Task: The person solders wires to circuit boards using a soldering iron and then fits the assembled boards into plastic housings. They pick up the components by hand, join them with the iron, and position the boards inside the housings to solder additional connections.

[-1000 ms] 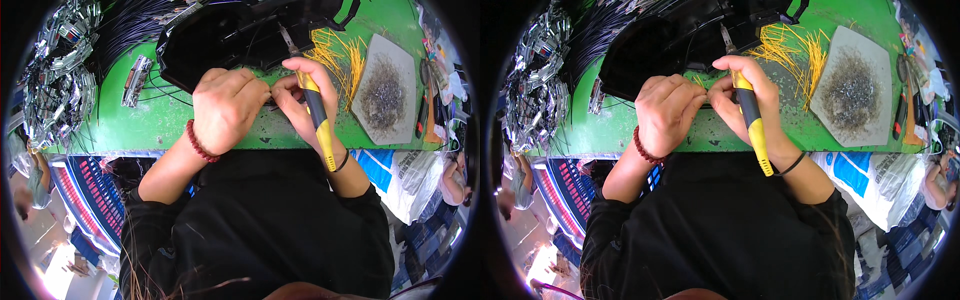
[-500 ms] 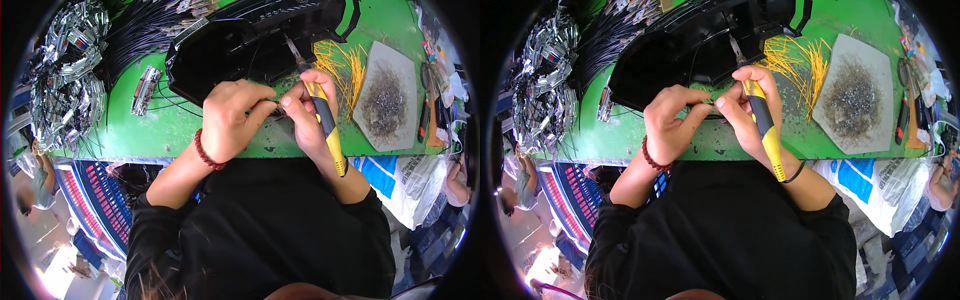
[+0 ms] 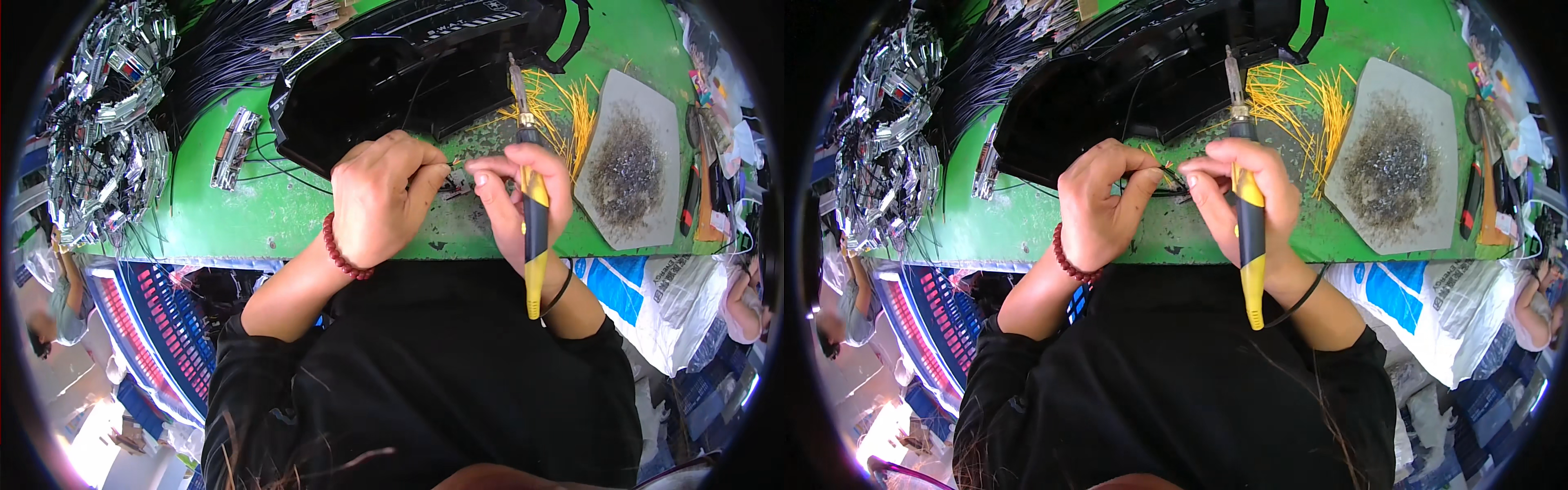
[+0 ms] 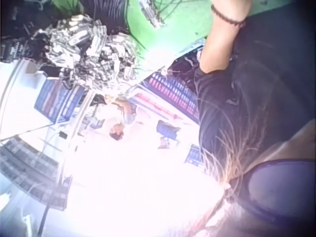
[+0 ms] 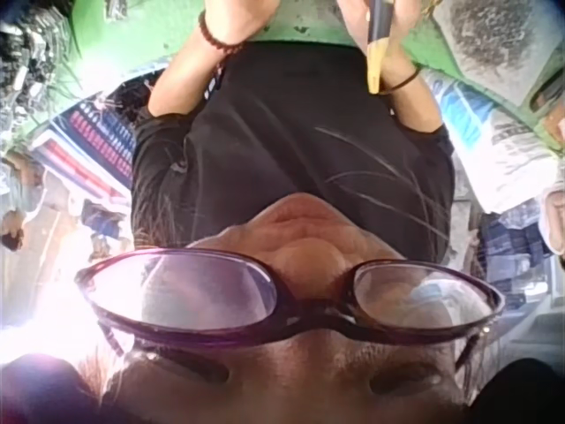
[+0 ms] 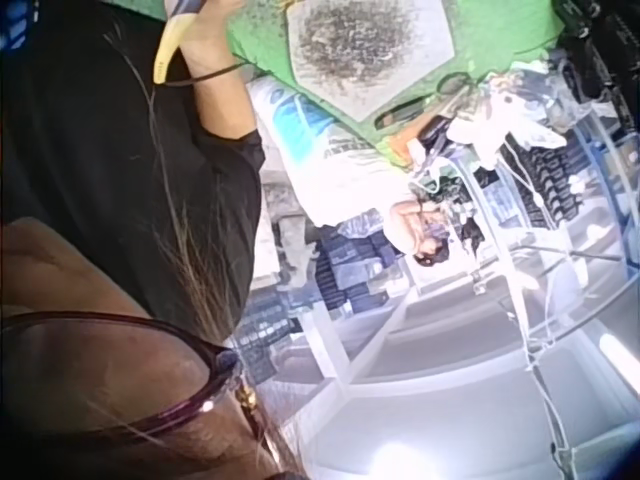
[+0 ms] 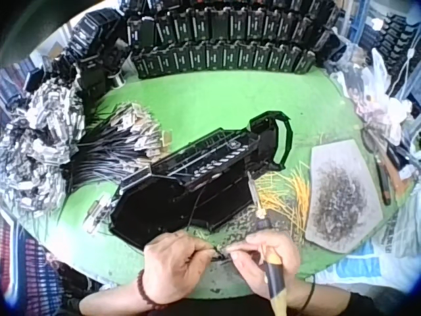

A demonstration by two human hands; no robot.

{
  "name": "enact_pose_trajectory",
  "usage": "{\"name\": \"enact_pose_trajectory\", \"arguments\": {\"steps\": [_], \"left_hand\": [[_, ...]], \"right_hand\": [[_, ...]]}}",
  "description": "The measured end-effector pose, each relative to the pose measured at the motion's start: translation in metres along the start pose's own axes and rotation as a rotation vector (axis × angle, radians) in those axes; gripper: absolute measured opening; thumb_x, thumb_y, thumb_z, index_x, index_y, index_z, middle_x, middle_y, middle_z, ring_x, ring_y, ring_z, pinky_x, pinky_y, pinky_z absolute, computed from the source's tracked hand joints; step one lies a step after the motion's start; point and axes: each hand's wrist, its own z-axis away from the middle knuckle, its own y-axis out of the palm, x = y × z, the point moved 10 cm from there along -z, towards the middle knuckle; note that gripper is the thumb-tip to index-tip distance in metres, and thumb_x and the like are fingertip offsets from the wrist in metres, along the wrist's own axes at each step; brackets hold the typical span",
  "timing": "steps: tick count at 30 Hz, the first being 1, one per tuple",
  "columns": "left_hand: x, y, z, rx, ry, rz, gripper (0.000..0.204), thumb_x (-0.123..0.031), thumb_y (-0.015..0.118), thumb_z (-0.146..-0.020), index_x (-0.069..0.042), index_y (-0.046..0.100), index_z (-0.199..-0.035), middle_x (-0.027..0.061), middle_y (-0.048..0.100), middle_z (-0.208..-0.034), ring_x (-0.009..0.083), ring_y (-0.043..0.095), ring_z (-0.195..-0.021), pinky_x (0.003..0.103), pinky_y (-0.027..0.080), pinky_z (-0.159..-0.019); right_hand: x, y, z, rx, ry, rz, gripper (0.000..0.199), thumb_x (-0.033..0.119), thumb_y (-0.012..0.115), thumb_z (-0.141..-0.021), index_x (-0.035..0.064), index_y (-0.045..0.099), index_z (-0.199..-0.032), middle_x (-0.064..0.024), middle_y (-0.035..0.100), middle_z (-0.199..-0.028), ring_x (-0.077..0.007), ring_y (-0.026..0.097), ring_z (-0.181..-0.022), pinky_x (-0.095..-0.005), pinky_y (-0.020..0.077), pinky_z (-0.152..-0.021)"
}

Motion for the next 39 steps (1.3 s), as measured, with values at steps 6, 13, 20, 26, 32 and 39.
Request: {"name": "enact_pose_trajectory", "arguments": {"steps": [6,13,20,26,32,39], "left_hand": [[-0.001,0.004,0.000,0.027,0.018,-0.020,0.010,-0.004,0.073,-0.073,-0.006,0.063,-0.076,0.0059,0.062,-0.070,0.0250,0.060,-0.060,0.034,0.047,-0.055],[-0.001,0.007,-0.001,0.074,0.017,-0.081,0.010,-0.007,0.073,-0.074,-0.007,0.064,-0.078,0.0049,0.062,-0.071,0.0248,0.062,-0.064,0.035,0.048,-0.059],[-0.005,0.017,0.005,0.143,0.054,-0.187,0.012,-0.003,0.075,-0.072,-0.005,0.067,-0.081,0.0058,0.063,-0.082,0.0255,0.062,-0.071,0.035,0.048,-0.064],[-0.006,0.027,0.009,0.189,0.096,-0.291,0.014,-0.005,0.076,-0.070,-0.006,0.067,-0.080,0.0047,0.061,-0.081,0.0248,0.060,-0.069,0.035,0.047,-0.063],[-0.002,0.037,0.011,0.243,0.105,-0.419,0.010,-0.008,0.073,-0.070,-0.008,0.065,-0.077,0.0039,0.057,-0.078,0.0243,0.058,-0.066,0.035,0.045,-0.061],[-0.009,0.045,0.006,0.269,0.121,-0.511,0.008,-0.009,0.063,-0.070,-0.010,0.055,-0.067,0.0051,0.055,-0.077,0.0217,0.059,-0.068,0.035,0.043,-0.060]], "right_hand": [[-0.001,0.000,0.001,-0.064,-0.099,0.030,0.034,-0.009,0.071,-0.080,-0.0010,0.056,-0.109,-0.0125,0.070,-0.091,-0.0164,0.071,-0.079,-0.0238,0.0555,-0.066],[-0.004,-0.011,-0.003,0.000,-0.090,0.136,0.028,-0.008,0.069,-0.081,-0.0010,0.060,-0.106,-0.0148,0.070,-0.096,-0.0203,0.072,-0.084,-0.0284,0.0572,-0.074],[0.001,0.023,-0.008,0.419,-0.233,0.523,0.043,-0.001,0.075,-0.064,0.0109,0.062,-0.104,-0.0023,0.061,-0.075,-0.0244,0.056,-0.067,-0.0371,0.0419,-0.060],[0.000,0.025,-0.003,0.349,-0.202,0.579,0.048,-0.003,0.076,-0.062,0.0097,0.062,-0.106,-0.0042,0.062,-0.078,-0.0250,0.054,-0.069,-0.0359,0.0430,-0.062],[-0.005,0.023,-0.001,0.304,-0.153,0.564,0.048,-0.003,0.075,-0.063,0.0095,0.062,-0.108,-0.0055,0.061,-0.080,-0.0262,0.054,-0.071,-0.0365,0.0437,-0.064],[-0.008,0.018,-0.001,0.269,-0.148,0.502,0.044,0.000,0.073,-0.067,0.0111,0.063,-0.108,-0.0043,0.061,-0.077,-0.0256,0.055,-0.072,-0.0365,0.0422,-0.065]]}}
